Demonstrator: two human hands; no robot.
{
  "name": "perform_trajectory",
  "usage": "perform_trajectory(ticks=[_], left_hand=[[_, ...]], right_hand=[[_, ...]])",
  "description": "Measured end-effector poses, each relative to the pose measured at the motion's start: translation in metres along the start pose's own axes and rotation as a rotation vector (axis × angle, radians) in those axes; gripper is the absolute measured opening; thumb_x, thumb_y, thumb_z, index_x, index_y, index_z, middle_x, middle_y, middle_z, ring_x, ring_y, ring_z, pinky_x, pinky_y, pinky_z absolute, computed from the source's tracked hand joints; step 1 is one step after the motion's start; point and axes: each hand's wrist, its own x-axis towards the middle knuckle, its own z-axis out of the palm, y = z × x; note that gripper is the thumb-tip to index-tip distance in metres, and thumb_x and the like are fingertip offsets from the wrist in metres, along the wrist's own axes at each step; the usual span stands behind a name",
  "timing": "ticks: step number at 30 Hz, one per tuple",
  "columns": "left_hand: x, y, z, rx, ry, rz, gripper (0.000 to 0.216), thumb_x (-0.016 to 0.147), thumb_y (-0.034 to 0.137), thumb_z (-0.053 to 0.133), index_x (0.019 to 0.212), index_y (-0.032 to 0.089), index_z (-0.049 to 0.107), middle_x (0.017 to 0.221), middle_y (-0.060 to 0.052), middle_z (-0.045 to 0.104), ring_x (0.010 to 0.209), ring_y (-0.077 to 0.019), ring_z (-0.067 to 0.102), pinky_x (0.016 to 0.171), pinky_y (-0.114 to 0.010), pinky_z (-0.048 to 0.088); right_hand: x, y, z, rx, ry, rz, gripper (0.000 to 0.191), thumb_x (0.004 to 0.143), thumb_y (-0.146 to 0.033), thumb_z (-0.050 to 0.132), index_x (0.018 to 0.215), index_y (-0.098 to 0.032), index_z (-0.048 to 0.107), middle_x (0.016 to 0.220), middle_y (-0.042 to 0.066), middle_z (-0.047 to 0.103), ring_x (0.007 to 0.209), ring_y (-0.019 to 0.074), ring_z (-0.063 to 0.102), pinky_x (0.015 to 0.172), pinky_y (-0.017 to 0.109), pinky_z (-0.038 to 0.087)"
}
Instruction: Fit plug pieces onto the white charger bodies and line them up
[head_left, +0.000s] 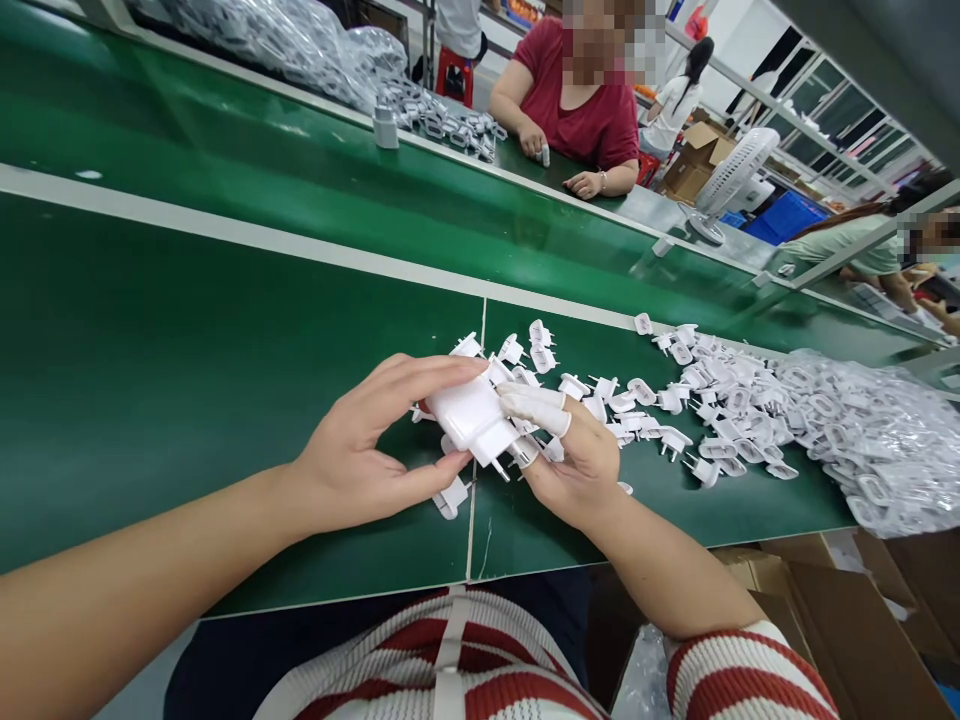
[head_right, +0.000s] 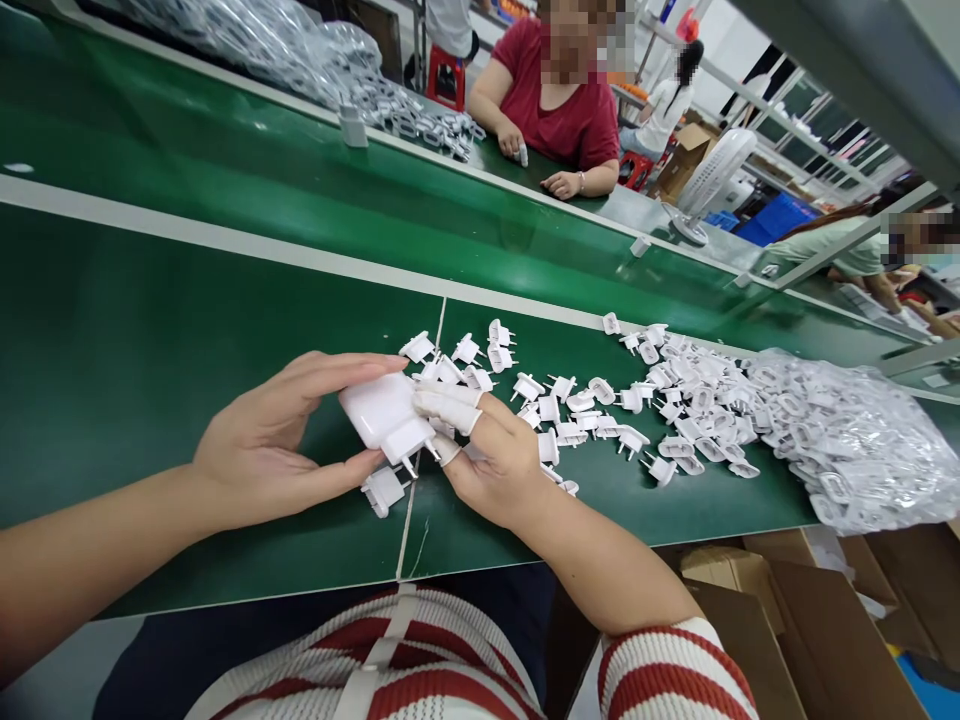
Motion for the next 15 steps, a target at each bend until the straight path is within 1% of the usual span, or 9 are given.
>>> perform_trajectory(ticks=[3,6,8,11,13,15], left_hand=[[-0.0014,0.0023,-0.0023,0.067,-0.031,0.008,0.066,0.091,0.015,0.077,0.151,0.028,0.055,0.143,-0.011,0.067,0.122,-0.0286,0.068,0.095,-0.041,0.057],[-0.0036,0.0065,-0.0033,0.147,-0.027,0.006,0.06,0.093,0.021,0.077,0.148,0.034,0.058,0.141,-0.005,0.069,0.12,-0.0285,0.071,0.095,-0.044,0.06],[-0.0057,0.0088,-0.0025,0.165,-0.009,-0.034,0.052,0.096,0.026,0.075,0.144,0.038,0.061,0.14,-0.001,0.069,0.119,-0.0285,0.071,0.098,-0.047,0.062],[-0.009,0.0095,0.0003,0.127,-0.014,-0.12,0.042,0.1,0.032,0.07,0.141,0.043,0.063,0.141,0.003,0.067,0.119,-0.0278,0.07,0.103,-0.052,0.06],[-0.0098,0.007,0.002,0.1,-0.012,-0.141,0.04,0.1,0.033,0.072,0.138,0.043,0.065,0.139,0.003,0.068,0.118,-0.0269,0.07,0.105,-0.052,0.059],[-0.0086,0.0026,0.0025,0.113,0.0,-0.105,0.042,0.096,0.033,0.078,0.137,0.039,0.067,0.135,0.0,0.07,0.114,-0.0262,0.071,0.101,-0.048,0.06]], right_hand=[[-0.0024,-0.0008,0.0008,0.001,0.005,0.0,0.048,0.098,-0.014,0.069,0.142,-0.032,0.066,0.126,0.006,0.079,0.113,0.0216,0.078,0.097,0.035,0.067],[-0.0052,0.0003,0.0022,0.024,0.006,-0.024,0.048,0.1,-0.016,0.067,0.146,-0.031,0.063,0.126,0.006,0.079,0.111,0.0195,0.078,0.097,0.031,0.067],[-0.0062,0.0018,0.0026,0.034,-0.003,-0.03,0.05,0.1,-0.015,0.067,0.147,-0.03,0.061,0.126,0.008,0.079,0.11,0.0192,0.078,0.096,0.03,0.066],[-0.0062,0.0027,0.0021,0.027,-0.02,-0.024,0.05,0.1,-0.015,0.066,0.147,-0.03,0.061,0.125,0.007,0.078,0.111,0.0185,0.077,0.096,0.03,0.066],[-0.0059,0.0019,0.0015,0.033,-0.037,-0.013,0.044,0.102,-0.016,0.065,0.144,-0.03,0.064,0.128,0.006,0.078,0.115,0.0181,0.076,0.1,0.031,0.065],[-0.0059,0.0009,0.001,0.073,-0.043,0.028,0.037,0.103,-0.017,0.064,0.137,-0.029,0.069,0.129,0.007,0.077,0.118,0.0184,0.075,0.103,0.032,0.064]])
